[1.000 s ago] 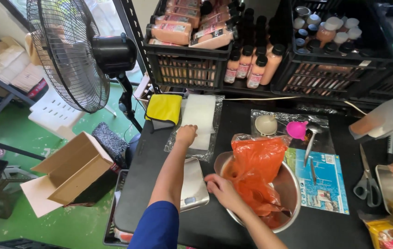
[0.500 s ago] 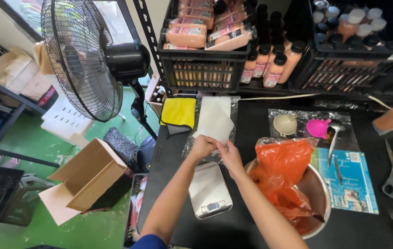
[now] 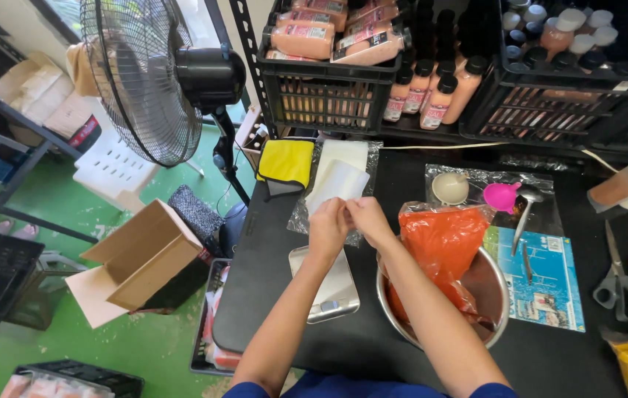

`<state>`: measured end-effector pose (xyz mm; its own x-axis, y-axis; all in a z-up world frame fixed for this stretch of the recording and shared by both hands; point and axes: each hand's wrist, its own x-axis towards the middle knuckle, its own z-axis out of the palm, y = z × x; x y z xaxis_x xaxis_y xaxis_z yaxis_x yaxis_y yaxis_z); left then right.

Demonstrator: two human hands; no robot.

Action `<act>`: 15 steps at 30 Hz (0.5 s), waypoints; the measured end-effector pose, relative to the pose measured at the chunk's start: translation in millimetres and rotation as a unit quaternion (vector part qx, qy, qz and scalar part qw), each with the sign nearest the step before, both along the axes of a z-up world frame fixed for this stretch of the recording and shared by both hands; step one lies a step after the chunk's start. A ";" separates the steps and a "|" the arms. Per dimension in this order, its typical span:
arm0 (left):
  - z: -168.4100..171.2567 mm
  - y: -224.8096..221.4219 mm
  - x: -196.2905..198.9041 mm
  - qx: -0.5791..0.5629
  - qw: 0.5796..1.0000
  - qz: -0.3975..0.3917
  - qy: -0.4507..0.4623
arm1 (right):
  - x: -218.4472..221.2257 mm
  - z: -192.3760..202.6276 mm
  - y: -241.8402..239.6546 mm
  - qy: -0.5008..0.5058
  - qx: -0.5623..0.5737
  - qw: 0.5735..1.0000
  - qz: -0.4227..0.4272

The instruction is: Portioning red powder from a large bowl into small plastic bags using a spoon and a digital scale for precise measurement.

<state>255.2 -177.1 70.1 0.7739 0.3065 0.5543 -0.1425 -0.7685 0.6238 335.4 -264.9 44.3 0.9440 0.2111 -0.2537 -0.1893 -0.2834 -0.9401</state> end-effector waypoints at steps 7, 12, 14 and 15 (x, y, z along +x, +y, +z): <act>-10.9 -28.7 6.5 0.083 0.990 0.059 -0.097 | 12.1 -20.7 -28.7 0.141 0.175 0.974 -0.042; 36.0 -47.3 -10.5 0.051 0.997 -0.051 0.013 | -32.8 80.3 -89.0 -0.155 -0.125 0.980 0.005; 45.3 -42.1 -10.1 0.004 0.997 -0.040 0.069 | -30.3 73.2 -105.2 -0.382 -0.152 0.911 0.043; 51.2 -38.1 -9.0 -0.043 0.991 -0.026 0.122 | -27.4 71.1 -111.6 -0.589 -0.169 0.786 0.078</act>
<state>246.2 -215.2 121.3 0.8980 0.3002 0.3218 -0.0174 -0.7065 0.7075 308.0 -376.5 115.5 0.5353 0.4554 0.7114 0.8185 -0.4879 -0.3035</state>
